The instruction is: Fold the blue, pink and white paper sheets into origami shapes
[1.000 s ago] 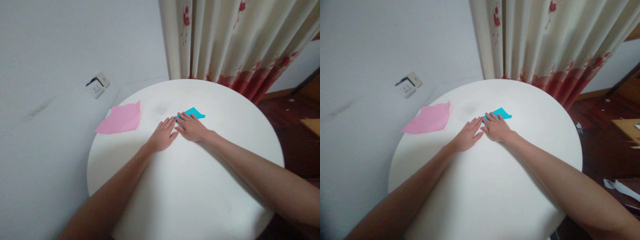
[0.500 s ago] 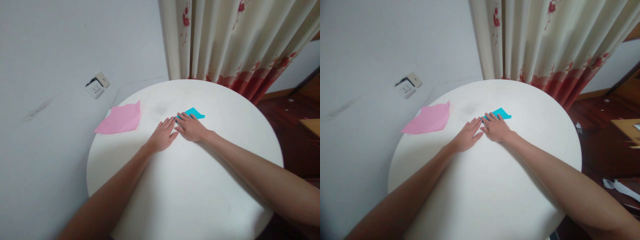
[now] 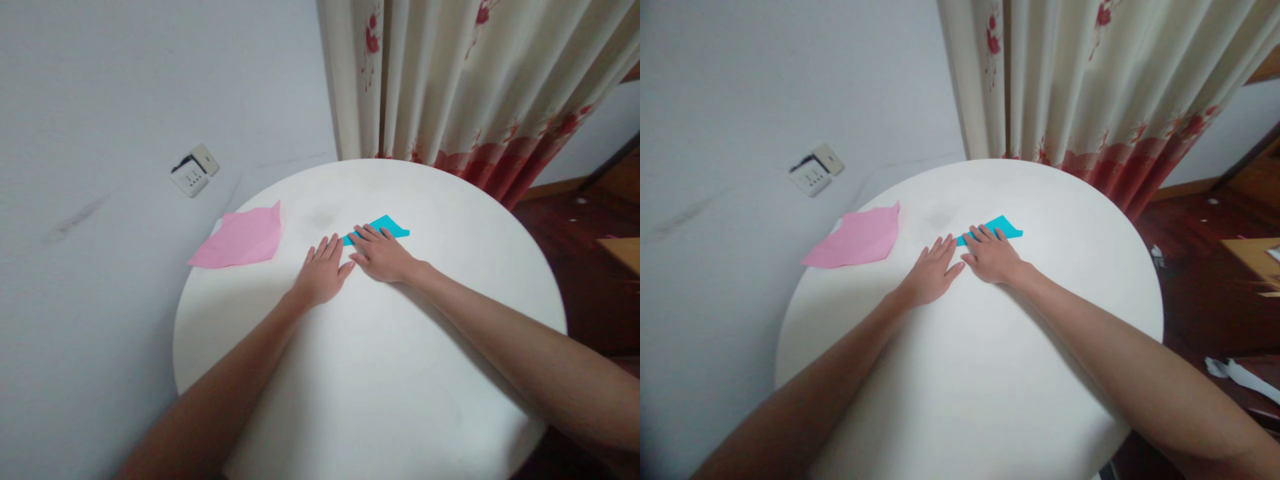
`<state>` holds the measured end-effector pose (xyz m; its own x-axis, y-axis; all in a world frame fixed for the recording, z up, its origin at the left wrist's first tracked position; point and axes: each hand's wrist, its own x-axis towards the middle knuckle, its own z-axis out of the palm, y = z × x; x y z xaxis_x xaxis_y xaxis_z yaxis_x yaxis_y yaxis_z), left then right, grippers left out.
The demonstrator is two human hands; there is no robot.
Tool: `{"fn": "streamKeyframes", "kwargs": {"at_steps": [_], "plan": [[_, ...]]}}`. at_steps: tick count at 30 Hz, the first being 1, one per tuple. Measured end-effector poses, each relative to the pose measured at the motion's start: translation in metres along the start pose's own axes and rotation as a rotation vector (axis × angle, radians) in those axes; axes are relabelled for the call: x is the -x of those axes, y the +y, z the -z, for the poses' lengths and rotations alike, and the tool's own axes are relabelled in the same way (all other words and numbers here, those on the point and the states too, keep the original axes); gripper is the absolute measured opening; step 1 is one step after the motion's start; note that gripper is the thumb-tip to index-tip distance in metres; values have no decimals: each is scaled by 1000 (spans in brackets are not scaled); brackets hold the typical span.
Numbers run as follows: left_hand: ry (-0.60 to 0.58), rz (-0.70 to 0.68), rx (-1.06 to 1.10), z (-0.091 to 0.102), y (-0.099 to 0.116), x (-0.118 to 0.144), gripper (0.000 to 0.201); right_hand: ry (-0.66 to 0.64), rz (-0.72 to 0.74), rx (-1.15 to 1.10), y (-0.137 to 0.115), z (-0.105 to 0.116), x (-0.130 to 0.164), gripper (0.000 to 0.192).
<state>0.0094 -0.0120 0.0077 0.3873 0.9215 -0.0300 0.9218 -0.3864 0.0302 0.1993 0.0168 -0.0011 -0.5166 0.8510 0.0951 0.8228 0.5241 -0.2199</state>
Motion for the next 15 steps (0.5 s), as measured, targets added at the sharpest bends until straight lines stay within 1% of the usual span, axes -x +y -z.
{"fn": "streamKeyframes", "kwargs": {"at_steps": [5, 10, 15], "plan": [[-19, 92, -45, 5, 4, 6, 68, -3, -1, 6, 1, -1, -1, 63], [-43, 186, -120, 7, 11, 11, 77, -6, -3, 7, 0, 0, -1, 64], [-1, 202, -148, 3, 9, 10, 76, -12, -8, 17, -1, 1, 0, 63]]}}
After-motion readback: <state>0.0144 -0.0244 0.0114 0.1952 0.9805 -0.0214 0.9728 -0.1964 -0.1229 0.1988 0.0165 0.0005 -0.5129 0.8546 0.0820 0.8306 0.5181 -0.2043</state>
